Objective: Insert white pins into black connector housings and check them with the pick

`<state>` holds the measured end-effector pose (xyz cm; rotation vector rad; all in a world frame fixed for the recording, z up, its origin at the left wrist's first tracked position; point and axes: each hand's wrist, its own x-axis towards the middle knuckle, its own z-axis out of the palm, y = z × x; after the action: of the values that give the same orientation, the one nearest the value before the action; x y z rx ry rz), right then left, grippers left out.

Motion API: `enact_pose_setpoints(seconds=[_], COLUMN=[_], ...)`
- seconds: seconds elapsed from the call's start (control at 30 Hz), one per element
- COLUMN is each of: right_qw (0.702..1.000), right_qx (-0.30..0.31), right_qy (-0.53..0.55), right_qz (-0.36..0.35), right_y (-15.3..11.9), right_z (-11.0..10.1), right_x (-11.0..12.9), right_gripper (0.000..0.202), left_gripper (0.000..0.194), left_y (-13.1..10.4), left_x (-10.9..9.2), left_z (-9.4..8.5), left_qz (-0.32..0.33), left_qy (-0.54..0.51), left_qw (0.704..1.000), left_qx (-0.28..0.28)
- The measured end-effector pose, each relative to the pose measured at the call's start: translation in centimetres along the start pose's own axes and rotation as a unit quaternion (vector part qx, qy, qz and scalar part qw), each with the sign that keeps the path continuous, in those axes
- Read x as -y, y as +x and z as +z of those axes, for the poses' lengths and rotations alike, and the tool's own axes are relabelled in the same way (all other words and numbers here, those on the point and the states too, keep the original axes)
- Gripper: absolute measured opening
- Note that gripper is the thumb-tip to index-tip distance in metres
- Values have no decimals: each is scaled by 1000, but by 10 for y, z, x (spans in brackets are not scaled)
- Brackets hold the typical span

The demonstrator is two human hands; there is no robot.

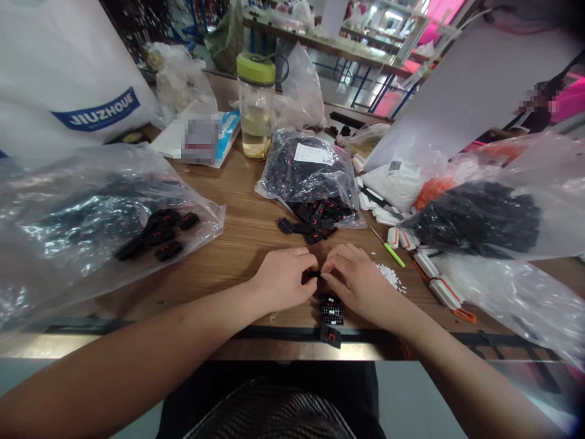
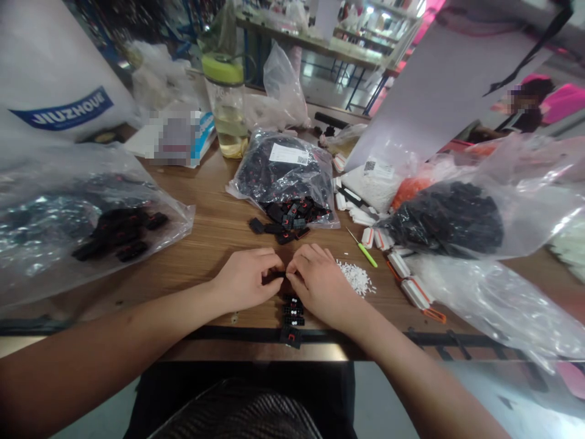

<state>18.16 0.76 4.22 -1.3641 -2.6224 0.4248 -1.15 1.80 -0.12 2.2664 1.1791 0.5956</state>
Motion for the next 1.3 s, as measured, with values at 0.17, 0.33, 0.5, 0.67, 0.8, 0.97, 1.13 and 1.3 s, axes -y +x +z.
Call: enact_pose_setpoints(seconds=[0.17, 0.33, 0.5, 0.67, 0.8, 0.97, 1.13, 1.3], right_qw=[996, 998, 997, 996, 999, 995, 988, 988], right_qx=[18, 24, 8, 18, -30, -68, -34, -4], right_qy=[-79, -40, -46, -51, -27, -71, -145, -149], right_qz=[-28, -52, -64, -65, -34, -6, -34, -33], right_y=[4, 1, -5, -4, 12, 41, 50, 46], right_z=[-4, -9, -6, -9, -17, -15, -9, -11], right_x=[6, -3, -4, -3, -34, -68, -64, -56], right_gripper=[19, 20, 20, 20, 25, 25, 16, 15], left_gripper=[9, 10, 10, 9, 11, 13, 18, 11], left_y=[0, 0, 0, -2, -4, -5, -5, -1], left_x=[-1, 0, 1, 0, -1, -3, -2, 6], left_z=[-1, 1, 2, 1, 2, -1, -5, -3], left_qz=[2, -5, -3, 13, 34, 60, 71, 40], left_qy=[12, 1, -13, -7, -16, -20, -79, -134], left_qw=[1000, 1000, 1000, 1000, 999, 998, 994, 989], left_qx=[5, 1, -11, -1, 10, 23, 25, -50])
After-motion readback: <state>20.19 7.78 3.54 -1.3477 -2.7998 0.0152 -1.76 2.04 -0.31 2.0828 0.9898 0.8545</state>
